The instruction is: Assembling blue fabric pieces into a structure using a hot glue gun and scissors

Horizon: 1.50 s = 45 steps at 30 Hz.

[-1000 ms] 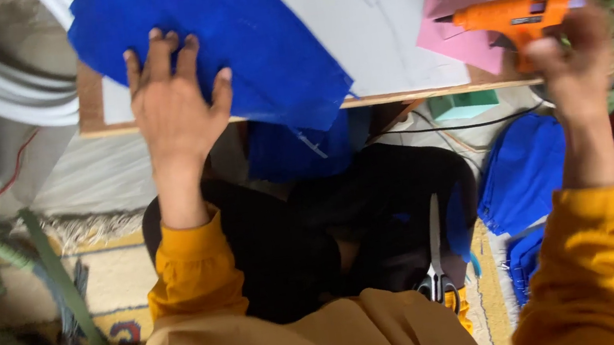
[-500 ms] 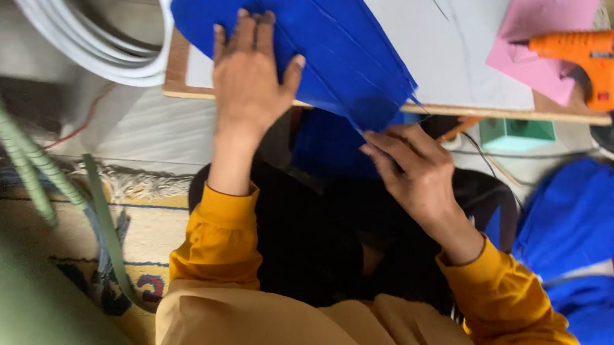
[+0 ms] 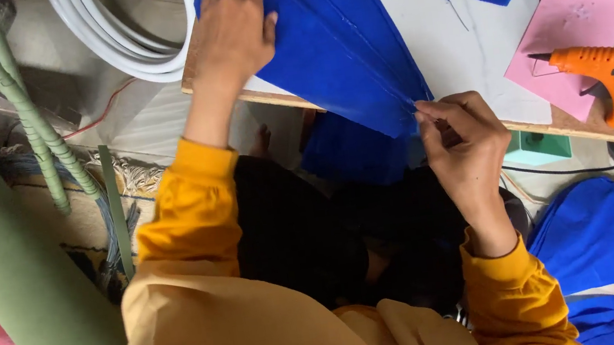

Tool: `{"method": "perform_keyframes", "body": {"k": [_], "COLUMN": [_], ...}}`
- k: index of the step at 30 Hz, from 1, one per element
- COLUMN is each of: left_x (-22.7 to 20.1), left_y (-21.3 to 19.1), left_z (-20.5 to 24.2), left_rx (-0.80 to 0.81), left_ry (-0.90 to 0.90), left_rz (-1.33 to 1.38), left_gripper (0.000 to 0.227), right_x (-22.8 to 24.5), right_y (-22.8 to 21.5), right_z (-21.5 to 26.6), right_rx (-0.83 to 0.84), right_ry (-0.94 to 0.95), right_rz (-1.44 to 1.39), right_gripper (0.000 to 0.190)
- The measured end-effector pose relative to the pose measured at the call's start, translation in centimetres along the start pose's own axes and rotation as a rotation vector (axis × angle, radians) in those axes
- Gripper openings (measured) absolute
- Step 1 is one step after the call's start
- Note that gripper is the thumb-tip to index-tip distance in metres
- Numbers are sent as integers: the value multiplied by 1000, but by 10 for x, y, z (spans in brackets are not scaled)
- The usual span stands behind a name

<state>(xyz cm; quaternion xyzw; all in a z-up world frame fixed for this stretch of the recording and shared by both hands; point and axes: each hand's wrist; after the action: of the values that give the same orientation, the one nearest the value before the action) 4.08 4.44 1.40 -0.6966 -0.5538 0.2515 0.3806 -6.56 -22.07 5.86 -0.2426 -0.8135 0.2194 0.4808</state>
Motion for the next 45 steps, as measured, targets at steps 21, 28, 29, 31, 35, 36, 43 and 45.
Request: {"method": "perform_keyframes", "body": {"k": [21,28,29,31,35,36,43,45], "left_x": [5,1,1,-4,-44,-59,-92,-91], "left_y": [11,11,11,10,-18,-31,-39,-41], "left_z": [6,4,4,2,5,8,26,25], "left_rx": [-158,-154,-156,-159,-48,-106,-87,-106], "left_ry": [212,196,203,211,120,193,546,560], "left_rz": [-103,-128,-145,-163,-131,-73,463,470], "left_gripper": [28,31,31,32,51,31,31,29], "right_x": [-5,-4,-4,-4,-2,-2,-9,-9], "right_y": [-3,-1,-1,0,-1,-1,-2,-2], "right_z": [-2,2,2,3,2,2,-1,-2], "right_rx": [39,46,35,22,22,29,60,68], "right_ry": [-47,-95,-110,-124,-162,-161,-138,-64], "right_rz": [136,241,278,315,351,348,328,227], "right_gripper": [15,15,15,16,18,18,17,15]}}
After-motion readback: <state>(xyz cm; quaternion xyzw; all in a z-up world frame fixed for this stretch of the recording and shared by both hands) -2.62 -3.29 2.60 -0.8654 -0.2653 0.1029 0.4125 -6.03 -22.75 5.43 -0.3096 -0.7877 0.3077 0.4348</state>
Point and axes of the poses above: each hand's wrist, its own z-axis away from the middle knuckle, its own y-axis out of the palm, x = y × z, and after that the axes turned 9 degrees about y, right-handed
